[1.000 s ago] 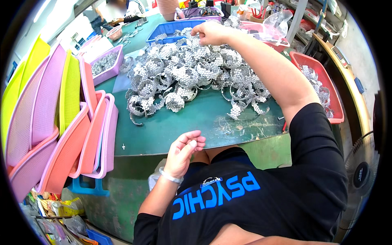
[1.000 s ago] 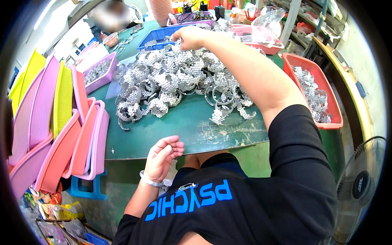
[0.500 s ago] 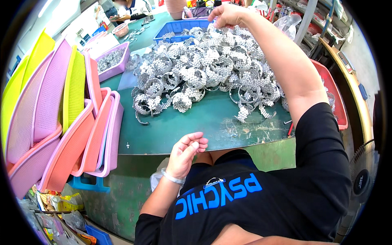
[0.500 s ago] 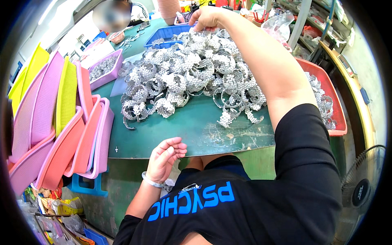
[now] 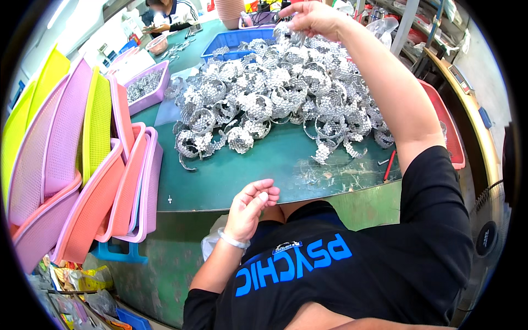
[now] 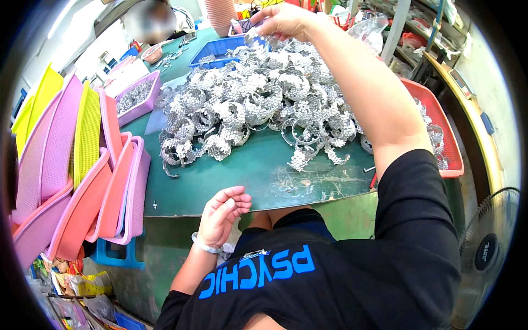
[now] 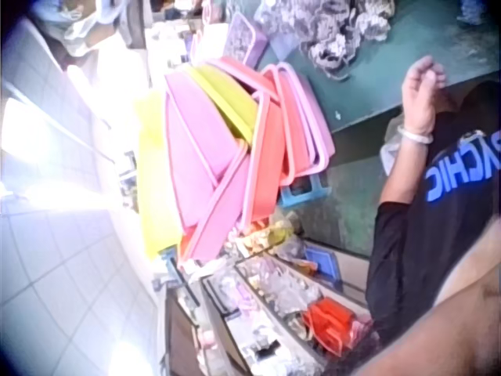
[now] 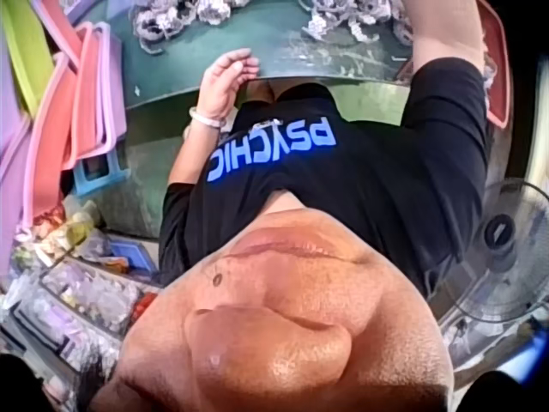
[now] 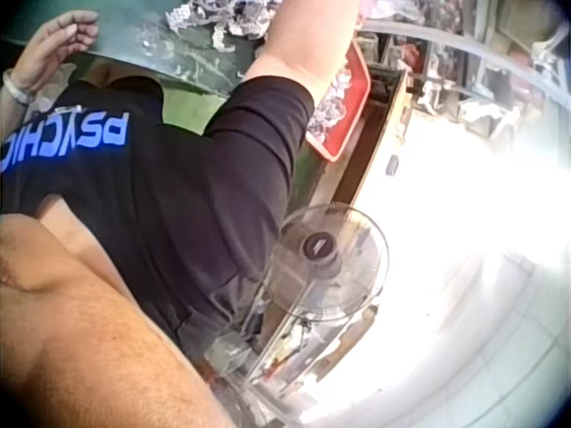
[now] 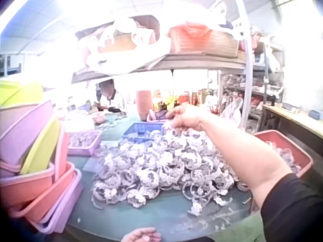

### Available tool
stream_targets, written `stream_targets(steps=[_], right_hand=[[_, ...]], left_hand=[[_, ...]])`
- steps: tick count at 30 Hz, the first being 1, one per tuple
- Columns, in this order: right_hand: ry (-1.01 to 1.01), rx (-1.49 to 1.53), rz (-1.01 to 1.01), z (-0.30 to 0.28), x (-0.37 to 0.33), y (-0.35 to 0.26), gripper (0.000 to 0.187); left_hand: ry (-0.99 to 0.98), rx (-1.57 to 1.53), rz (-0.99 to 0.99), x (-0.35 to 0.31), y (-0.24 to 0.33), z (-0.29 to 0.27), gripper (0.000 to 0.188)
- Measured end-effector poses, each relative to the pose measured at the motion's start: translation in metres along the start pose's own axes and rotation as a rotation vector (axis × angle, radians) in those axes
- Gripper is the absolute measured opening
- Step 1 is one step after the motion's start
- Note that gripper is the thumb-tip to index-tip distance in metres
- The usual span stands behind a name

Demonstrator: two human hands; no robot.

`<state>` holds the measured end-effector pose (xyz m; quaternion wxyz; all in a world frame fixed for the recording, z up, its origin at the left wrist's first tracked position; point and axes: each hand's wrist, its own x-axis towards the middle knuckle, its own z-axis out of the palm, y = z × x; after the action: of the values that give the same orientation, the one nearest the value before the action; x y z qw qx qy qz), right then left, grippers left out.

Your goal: The person sits at a green table and repeatedly picks up small, coiled silver metal chains from a large pile. They hold each chain in both hands, stretch it out to inspect it, and then place it into a white plastic bag held in their lap.

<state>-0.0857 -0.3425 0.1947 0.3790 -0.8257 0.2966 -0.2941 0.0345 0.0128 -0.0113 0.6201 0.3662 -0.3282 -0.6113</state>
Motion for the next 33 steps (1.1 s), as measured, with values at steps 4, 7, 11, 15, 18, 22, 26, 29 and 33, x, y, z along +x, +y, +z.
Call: stream_targets(steps=[4, 7, 11, 15, 18, 22, 26, 29, 33], right_hand=[[-0.196, 0.421, -0.140, 0.030, -0.052, -0.020, 0.042], [-0.204, 0.580, -0.218, 0.062, -0.092, -0.013, 0.038], [-0.105, 0.754, -0.189, 0.119, -0.151, 0.001, 0.035], [-0.049, 0.743, -0.294, 0.166, -0.200, 0.005, 0.031], [0.016, 0.470, -0.416, 0.182, -0.218, 0.013, 0.032], [0.105, 0.261, -0.508, 0.175, -0.226, 0.015, 0.035], [-0.007, 0.578, -0.345, 0.166, -0.235, 0.013, 0.050], [-0.062, 0.624, -0.299, 0.164, -0.235, 0.010, 0.055], [-0.116, 0.559, -0.304, 0.167, -0.236, 0.009, 0.060]], left_hand=[[0.007, 0.020, 0.042, 0.000, 0.005, 0.005, 0.034], [0.035, 0.069, 0.098, 0.007, 0.020, 0.013, 0.039], [0.101, 0.149, 0.207, 0.015, 0.040, 0.026, 0.053], [0.201, 0.084, 0.261, 0.020, 0.048, 0.032, 0.054], [0.163, 0.059, 0.272, 0.022, 0.047, 0.035, 0.051], [0.108, 0.067, 0.341, 0.018, 0.041, 0.036, 0.053], [0.089, 0.182, 0.441, 0.017, 0.032, 0.034, 0.067], [0.063, 0.276, 0.469, 0.015, 0.028, 0.034, 0.075], [0.020, 0.374, 0.478, 0.013, 0.023, 0.032, 0.077]])
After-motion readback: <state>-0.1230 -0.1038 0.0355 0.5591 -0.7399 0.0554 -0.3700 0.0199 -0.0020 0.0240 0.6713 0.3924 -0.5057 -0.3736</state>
